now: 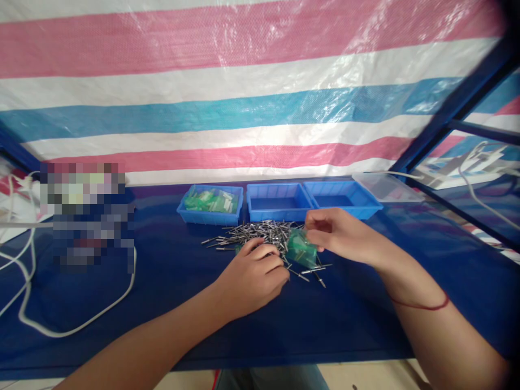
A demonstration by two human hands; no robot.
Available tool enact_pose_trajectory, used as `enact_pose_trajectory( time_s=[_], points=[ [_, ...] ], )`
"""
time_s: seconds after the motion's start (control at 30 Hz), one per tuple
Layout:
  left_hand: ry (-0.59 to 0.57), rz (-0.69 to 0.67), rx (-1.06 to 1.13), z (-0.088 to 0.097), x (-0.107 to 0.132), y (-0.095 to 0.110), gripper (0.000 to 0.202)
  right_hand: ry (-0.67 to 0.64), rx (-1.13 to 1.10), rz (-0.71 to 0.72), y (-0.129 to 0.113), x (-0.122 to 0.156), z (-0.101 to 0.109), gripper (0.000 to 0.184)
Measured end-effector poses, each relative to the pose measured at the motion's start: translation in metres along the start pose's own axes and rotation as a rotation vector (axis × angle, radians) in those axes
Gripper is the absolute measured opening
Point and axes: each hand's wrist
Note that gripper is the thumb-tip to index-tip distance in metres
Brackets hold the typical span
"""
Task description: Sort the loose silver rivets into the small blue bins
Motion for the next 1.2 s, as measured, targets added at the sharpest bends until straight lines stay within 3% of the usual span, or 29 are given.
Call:
enact_pose_trajectory(
  time_s=[0.1,0.2,0.3,0.53,0.77,0.97,1.07,1.2],
  points=[
    [0.031,0.029,0.041,0.003,-0.002,0.000,0.016,0.127,-0.009,0.061,0.001,0.000,0.003,0.015],
    [0.118,0.206,0.094,0.008,-0.003,-0.003,0.016,0.172,-0.105,0.150,0.001,0.001,0.005,0.015],
    [0.158,0.424,0.153,0.011,-0.004,-0.009,0.022,0.123,-0.257,0.242,0.000,0.003,0.002,0.019],
    [0.056,0.630,0.378,0.005,-0.005,-0.015,0.018,0.022,-0.390,0.313,-0.002,0.000,-0.013,0.014],
    [0.064,0.695,0.482,0.010,-0.005,-0.016,0.020,0.037,-0.227,0.307,0.006,-0.004,-0.015,0.018],
    [0.144,0.811,0.801,0.011,-0.006,-0.017,0.024,0.196,0.010,0.534,0.006,-0.003,-0.026,0.013],
    [0.214,0.856,0.928,0.012,-0.006,-0.020,0.029,0.173,-0.119,0.501,0.004,-0.003,-0.028,0.013],
    [0.233,0.906,0.883,0.013,-0.005,-0.025,0.028,0.106,-0.348,0.446,0.002,-0.003,-0.032,0.016]
  ],
)
Point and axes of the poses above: each hand's wrist, its own x-axis away from the middle knuckle, its own z-axis out of the back of the hand, y = z × x, and after that the axes turned 15 degrees about -x, right-handed
